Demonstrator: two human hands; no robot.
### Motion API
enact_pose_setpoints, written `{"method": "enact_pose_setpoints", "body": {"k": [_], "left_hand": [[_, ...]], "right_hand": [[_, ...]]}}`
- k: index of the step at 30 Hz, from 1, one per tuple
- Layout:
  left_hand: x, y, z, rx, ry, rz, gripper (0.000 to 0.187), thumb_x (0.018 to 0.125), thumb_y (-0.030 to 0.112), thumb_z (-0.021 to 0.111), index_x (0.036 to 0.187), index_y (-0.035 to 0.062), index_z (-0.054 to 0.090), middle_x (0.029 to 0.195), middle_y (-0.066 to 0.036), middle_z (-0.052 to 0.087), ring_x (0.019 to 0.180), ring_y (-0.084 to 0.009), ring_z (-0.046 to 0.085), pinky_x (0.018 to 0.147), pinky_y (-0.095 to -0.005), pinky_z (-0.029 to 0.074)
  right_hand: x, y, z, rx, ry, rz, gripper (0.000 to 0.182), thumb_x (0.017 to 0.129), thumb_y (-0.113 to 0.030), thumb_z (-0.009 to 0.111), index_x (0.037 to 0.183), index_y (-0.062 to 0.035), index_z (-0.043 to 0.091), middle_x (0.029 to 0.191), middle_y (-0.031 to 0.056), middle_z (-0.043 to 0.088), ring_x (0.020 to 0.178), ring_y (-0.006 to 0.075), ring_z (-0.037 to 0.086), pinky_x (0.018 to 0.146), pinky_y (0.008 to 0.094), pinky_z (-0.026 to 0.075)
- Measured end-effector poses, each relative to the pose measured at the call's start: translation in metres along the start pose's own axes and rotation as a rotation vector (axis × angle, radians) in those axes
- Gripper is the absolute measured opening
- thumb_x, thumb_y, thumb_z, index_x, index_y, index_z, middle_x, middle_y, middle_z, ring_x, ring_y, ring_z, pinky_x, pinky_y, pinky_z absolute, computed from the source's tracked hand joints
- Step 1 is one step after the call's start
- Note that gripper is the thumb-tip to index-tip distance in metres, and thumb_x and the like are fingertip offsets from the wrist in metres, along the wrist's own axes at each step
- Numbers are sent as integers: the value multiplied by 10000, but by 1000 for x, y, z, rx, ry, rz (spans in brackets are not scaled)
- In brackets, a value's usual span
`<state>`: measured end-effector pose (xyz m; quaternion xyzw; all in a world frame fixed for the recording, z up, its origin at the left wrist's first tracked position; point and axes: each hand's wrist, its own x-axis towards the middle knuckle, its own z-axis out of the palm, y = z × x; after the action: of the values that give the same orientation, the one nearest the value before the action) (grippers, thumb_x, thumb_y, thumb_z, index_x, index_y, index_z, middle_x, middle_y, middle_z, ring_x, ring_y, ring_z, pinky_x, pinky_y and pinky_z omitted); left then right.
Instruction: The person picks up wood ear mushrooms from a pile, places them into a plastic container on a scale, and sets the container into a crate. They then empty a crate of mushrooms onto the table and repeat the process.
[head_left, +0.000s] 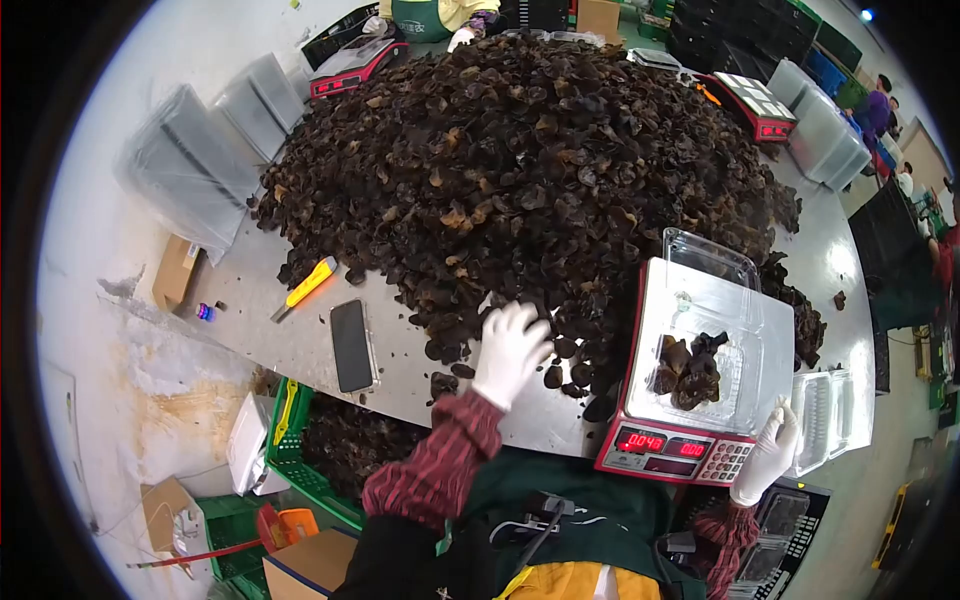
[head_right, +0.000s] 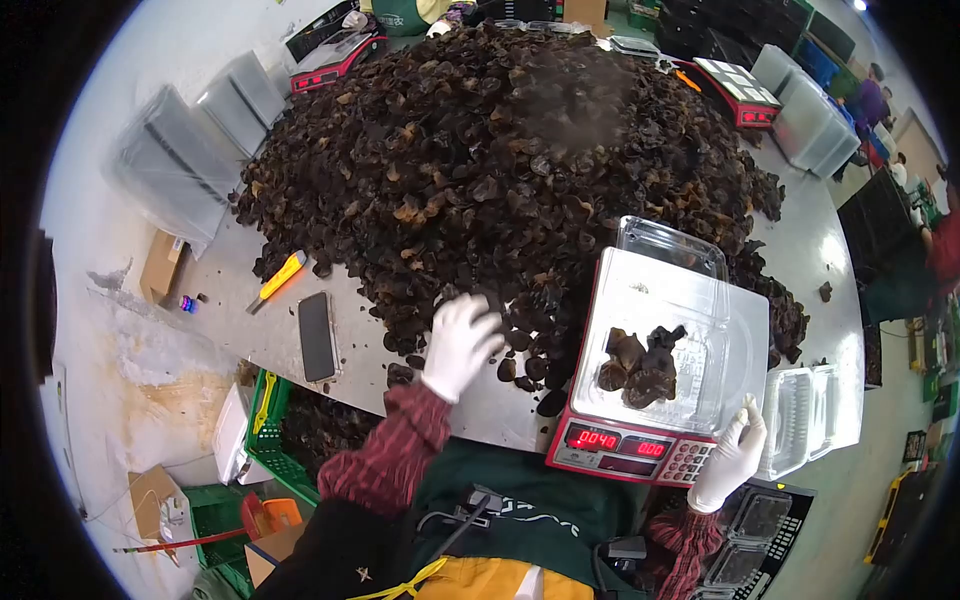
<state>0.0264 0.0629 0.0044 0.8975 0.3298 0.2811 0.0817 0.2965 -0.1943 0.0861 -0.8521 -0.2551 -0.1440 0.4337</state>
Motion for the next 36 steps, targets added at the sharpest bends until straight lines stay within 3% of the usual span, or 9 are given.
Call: {"method": "enact_pose_setpoints", "body": {"k": [7,8,10,13,16,20,24,30,36], "left_hand": [[-51,31,-6,-146,-12,134,269,706,86,670,974,95,641,1058,-80,593,1021,-275,546,870,-398,420],[-48,33,-10,-146,-13,131,269,706,86,670,974,95,641,1058,-80,593,1021,-275,546,870,-398,420],[-35,33,-16,-73,64,139,253,690,90,677,942,89,646,1031,-70,605,994,-269,556,828,-384,428],[7,26,-18,62,216,-112,396,727,220,713,1107,137,633,1232,-122,520,1164,-322,452,968,-464,337],[7,7,4,102,-74,-150,513,767,413,673,1221,193,579,1361,-122,442,1293,-344,332,1064,-535,193],[-33,31,-3,2,-50,-34,413,749,385,683,1090,155,645,1254,-74,530,1201,-322,430,1037,-514,255],[-73,41,-19,68,-97,-44,506,713,326,728,1193,233,598,1304,-53,494,1269,-330,362,1046,-517,251],[-83,33,-26,41,-73,-131,579,703,452,717,1244,299,576,1459,-130,303,1335,-388,242,1053,-580,206],[-37,41,-22,-15,-191,-176,709,667,555,694,1308,304,521,1475,-176,263,1331,-451,209,1049,-642,151]], "right_hand": [[7,0,-6,171,-30,126,232,964,-103,501,1135,35,574,1112,72,616,682,45,490,582,165,411],[8,1,-7,170,-34,126,232,964,-103,501,1135,35,574,1112,72,616,682,45,490,582,165,411],[11,3,-8,264,-63,296,290,965,-177,517,1122,56,587,1113,113,624,944,162,570,876,290,430],[16,-5,-4,129,-67,53,293,962,-187,521,1124,47,590,1114,115,630,991,180,581,881,293,434],[19,-21,-5,88,-184,80,282,953,-152,530,1164,32,562,1149,111,597,1023,172,549,873,290,444],[20,-15,-4,121,-202,105,290,951,-181,542,1160,17,572,1153,89,596,969,140,551,797,259,464],[21,-19,-3,65,-199,152,276,957,-174,530,1168,-3,576,1152,54,599,895,108,540,745,236,456],[17,-25,5,131,-157,80,255,957,-172,522,1116,9,604,1082,98,622,976,170,559,875,286,417],[16,-30,1,103,-225,200,264,956,-158,525,1155,7,581,1109,84,609,924,142,551,818,263,439]]}}
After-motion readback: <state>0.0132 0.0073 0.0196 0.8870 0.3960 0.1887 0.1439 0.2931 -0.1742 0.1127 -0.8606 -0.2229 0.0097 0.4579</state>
